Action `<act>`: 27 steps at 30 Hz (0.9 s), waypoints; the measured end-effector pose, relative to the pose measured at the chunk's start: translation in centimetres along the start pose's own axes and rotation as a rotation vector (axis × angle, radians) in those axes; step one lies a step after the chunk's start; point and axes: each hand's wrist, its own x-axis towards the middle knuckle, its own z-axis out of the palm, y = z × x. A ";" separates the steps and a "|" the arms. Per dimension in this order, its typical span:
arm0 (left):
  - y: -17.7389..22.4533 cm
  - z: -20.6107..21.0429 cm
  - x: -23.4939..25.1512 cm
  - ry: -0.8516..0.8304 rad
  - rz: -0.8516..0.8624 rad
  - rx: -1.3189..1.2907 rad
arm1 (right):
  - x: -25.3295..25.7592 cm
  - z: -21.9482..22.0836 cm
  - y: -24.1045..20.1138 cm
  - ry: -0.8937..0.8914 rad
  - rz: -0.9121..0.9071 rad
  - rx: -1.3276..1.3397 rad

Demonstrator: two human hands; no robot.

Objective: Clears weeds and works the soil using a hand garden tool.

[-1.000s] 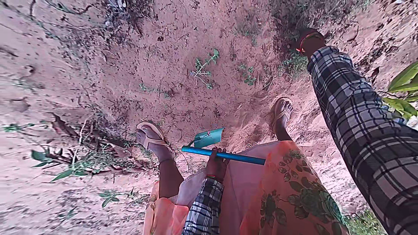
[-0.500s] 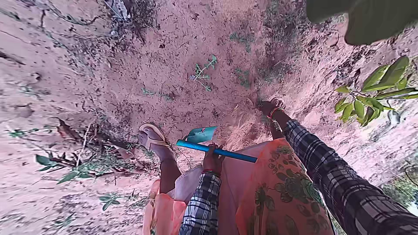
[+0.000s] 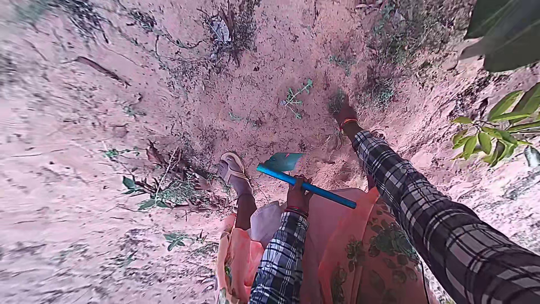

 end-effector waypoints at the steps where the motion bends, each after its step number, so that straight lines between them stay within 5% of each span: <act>1: 0.1 -0.1 -0.1 0.008 0.002 0.003 | 0.5 -0.3 -0.5 -0.006 0.025 0.028; 8: 1.4 -0.6 -0.5 0.050 -0.046 -0.081 | -5.4 2.0 -4.5 -0.286 -0.388 -0.408; 11: 2.1 -0.9 -0.8 0.038 -0.065 -0.131 | -9.3 3.1 -7.9 -0.252 -0.560 -0.415; 18: 2.6 -1.2 -1.0 0.008 -0.062 -0.176 | -3.2 4.6 -15.3 -0.101 -0.376 -0.443; 24: 2.2 -0.8 -1.1 -0.002 -0.079 -0.098 | -7.1 6.1 -9.5 -0.347 -0.314 -0.570; 27: 1.8 -0.5 -0.8 -0.014 -0.060 -0.030 | -7.7 5.0 -4.3 -0.260 -0.209 -0.355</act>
